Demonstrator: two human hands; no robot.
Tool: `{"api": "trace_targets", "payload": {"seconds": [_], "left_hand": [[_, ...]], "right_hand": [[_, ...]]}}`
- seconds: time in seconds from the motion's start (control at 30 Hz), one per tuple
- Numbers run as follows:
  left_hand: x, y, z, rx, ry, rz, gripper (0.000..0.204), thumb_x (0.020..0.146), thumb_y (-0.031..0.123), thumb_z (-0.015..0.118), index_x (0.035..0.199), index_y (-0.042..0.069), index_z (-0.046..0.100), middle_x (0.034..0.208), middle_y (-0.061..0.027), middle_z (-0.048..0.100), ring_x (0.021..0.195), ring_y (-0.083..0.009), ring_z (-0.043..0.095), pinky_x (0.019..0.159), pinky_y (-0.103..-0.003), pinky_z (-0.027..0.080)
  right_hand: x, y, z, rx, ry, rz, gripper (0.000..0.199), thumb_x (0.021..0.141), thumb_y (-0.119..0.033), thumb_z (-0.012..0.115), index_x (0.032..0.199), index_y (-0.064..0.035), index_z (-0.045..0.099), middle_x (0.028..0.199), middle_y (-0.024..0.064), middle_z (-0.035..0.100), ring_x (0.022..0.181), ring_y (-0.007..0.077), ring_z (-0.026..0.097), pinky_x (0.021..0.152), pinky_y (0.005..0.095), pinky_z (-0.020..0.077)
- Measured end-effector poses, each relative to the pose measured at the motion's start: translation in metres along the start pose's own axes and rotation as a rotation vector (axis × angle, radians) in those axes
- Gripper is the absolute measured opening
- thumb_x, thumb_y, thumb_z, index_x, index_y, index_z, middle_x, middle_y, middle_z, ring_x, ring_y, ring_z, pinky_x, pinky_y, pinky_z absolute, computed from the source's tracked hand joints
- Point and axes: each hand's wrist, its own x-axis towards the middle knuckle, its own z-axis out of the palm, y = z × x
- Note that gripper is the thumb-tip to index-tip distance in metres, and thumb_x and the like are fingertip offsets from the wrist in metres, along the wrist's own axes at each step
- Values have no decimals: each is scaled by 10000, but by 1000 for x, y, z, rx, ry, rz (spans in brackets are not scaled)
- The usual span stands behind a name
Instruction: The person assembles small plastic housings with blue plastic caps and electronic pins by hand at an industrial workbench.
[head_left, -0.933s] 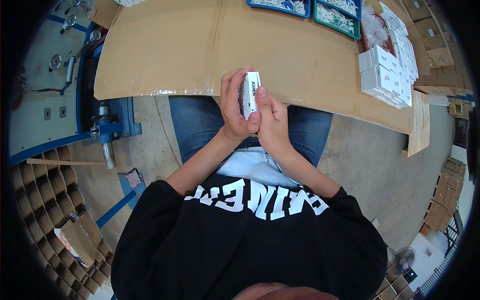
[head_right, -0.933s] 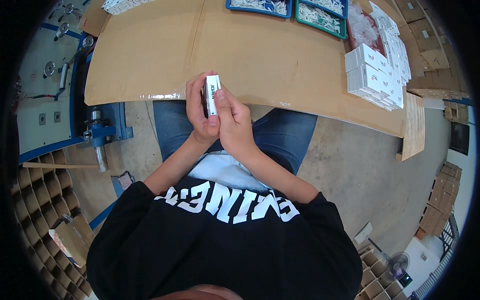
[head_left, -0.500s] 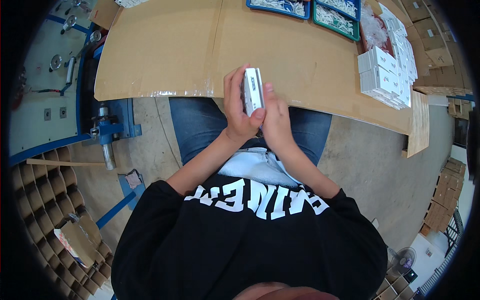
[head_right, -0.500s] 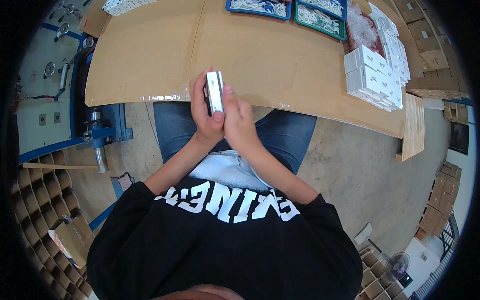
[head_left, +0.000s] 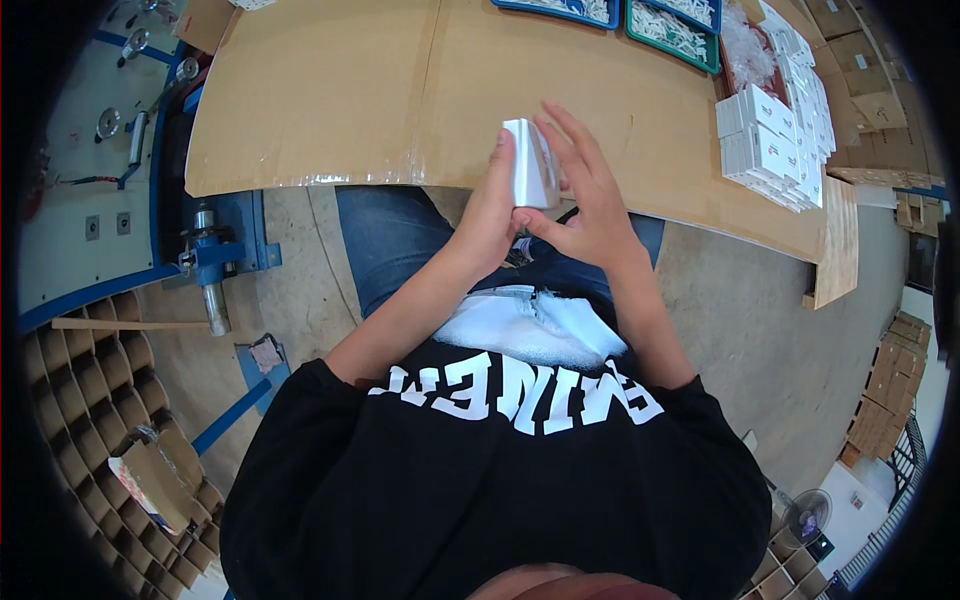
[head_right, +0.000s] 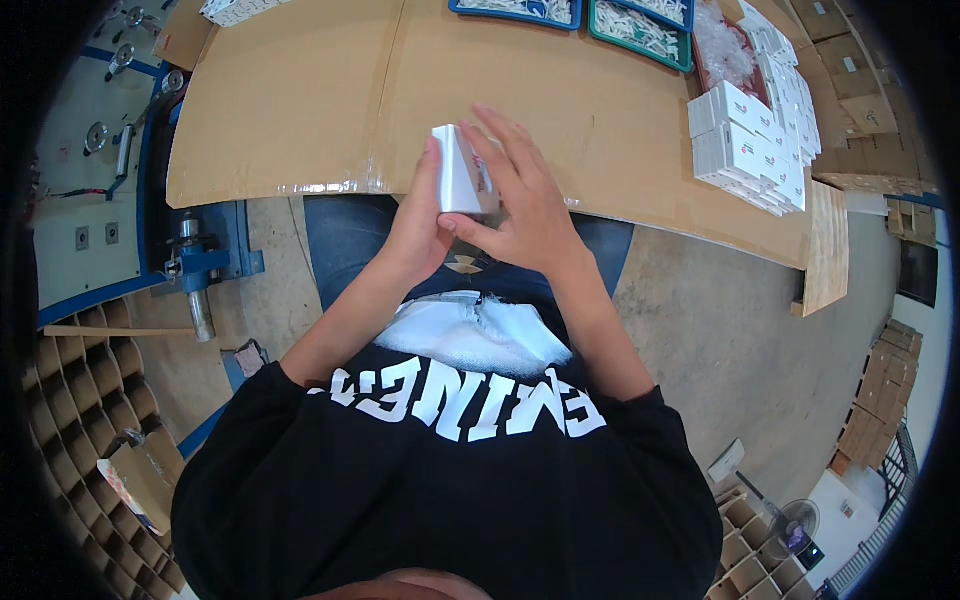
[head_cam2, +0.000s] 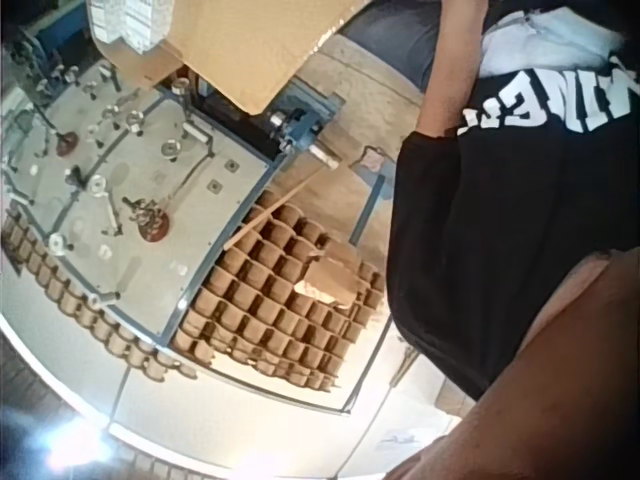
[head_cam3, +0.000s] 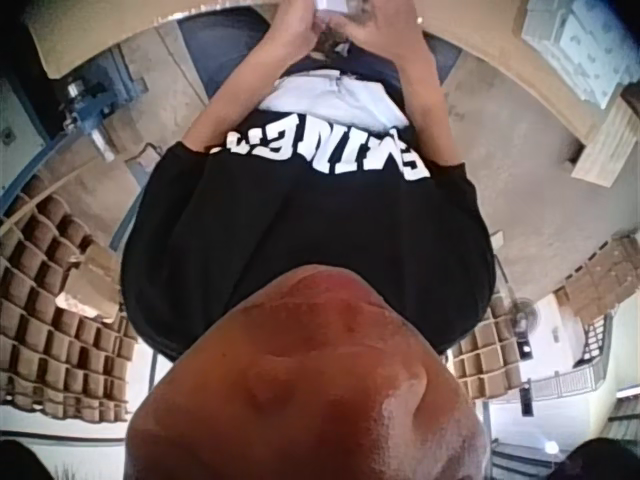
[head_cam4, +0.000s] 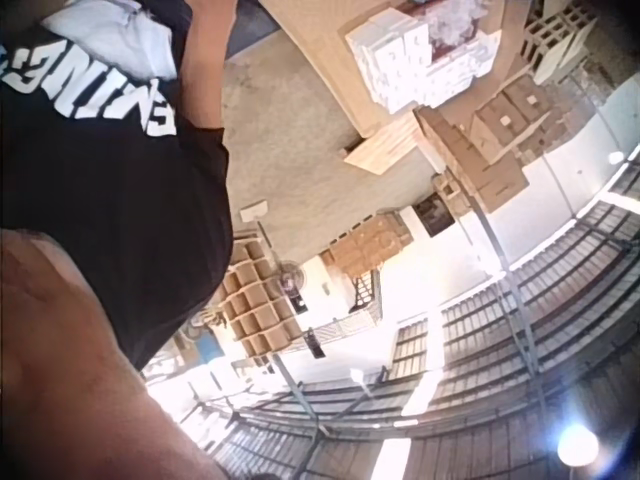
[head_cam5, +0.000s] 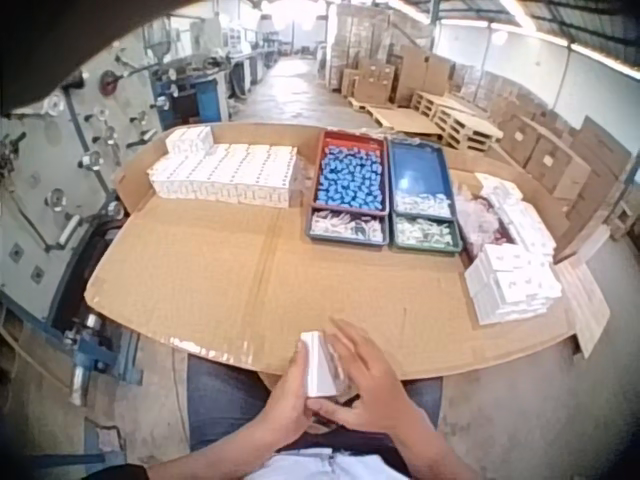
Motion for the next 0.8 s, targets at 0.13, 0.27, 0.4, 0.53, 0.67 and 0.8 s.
{"api": "trace_targets", "payload": {"seconds": [0.13, 0.27, 0.4, 0.53, 0.67, 0.8], "left_hand": [[-1, -9, 1, -29, -29, -55, 628, 1067, 594, 369, 1492, 132, 401, 1312, -79, 577, 1208, -200, 596, 984, -360, 511], [-4, -16, 0, 11, 3, -34, 611, 1065, 588, 392, 1475, 137, 414, 1304, -58, 577, 1196, -177, 598, 973, -343, 513], [-6, -20, -3, 11, 41, -14, 599, 1067, 585, 392, 1464, 138, 429, 1283, -41, 581, 1167, -165, 602, 961, -340, 513], [-3, -23, -7, 51, 35, -29, 599, 1068, 583, 395, 1461, 132, 435, 1279, -33, 576, 1154, -154, 599, 953, -331, 511], [-3, -24, -3, 77, 96, -24, 598, 1066, 584, 403, 1443, 122, 455, 1256, -27, 582, 1123, -133, 595, 929, -313, 503], [-3, -25, -4, 77, 116, -15, 584, 1065, 582, 407, 1415, 119, 476, 1234, -27, 590, 1102, -130, 588, 932, -317, 488]], "right_hand": [[-13, 20, 26, 251, 50, -74, 841, 859, -573, 716, 1438, 10, 534, 1435, 237, 543, 1248, 397, 595, 1014, 438, 502], [-21, 24, 42, 218, 140, -148, 840, 914, -589, 646, 1420, 71, 526, 1418, 263, 553, 1221, 411, 611, 1001, 435, 512], [-22, 19, 46, 219, 168, -165, 821, 964, -590, 573, 1392, 109, 532, 1384, 297, 569, 1190, 438, 630, 991, 435, 522], [-26, 17, 47, 195, 163, -148, 844, 1029, -610, 418, 1389, 148, 509, 1377, 337, 562, 1249, 451, 605, 1033, 439, 499], [-29, 16, 48, 208, 152, -133, 816, 1052, -576, 382, 1395, 155, 497, 1385, 343, 554, 1263, 458, 594, 1050, 445, 488], [-32, 18, 53, 224, 137, -119, 785, 1073, -543, 337, 1409, 151, 484, 1395, 339, 550, 1265, 457, 593, 1055, 445, 485]]}}
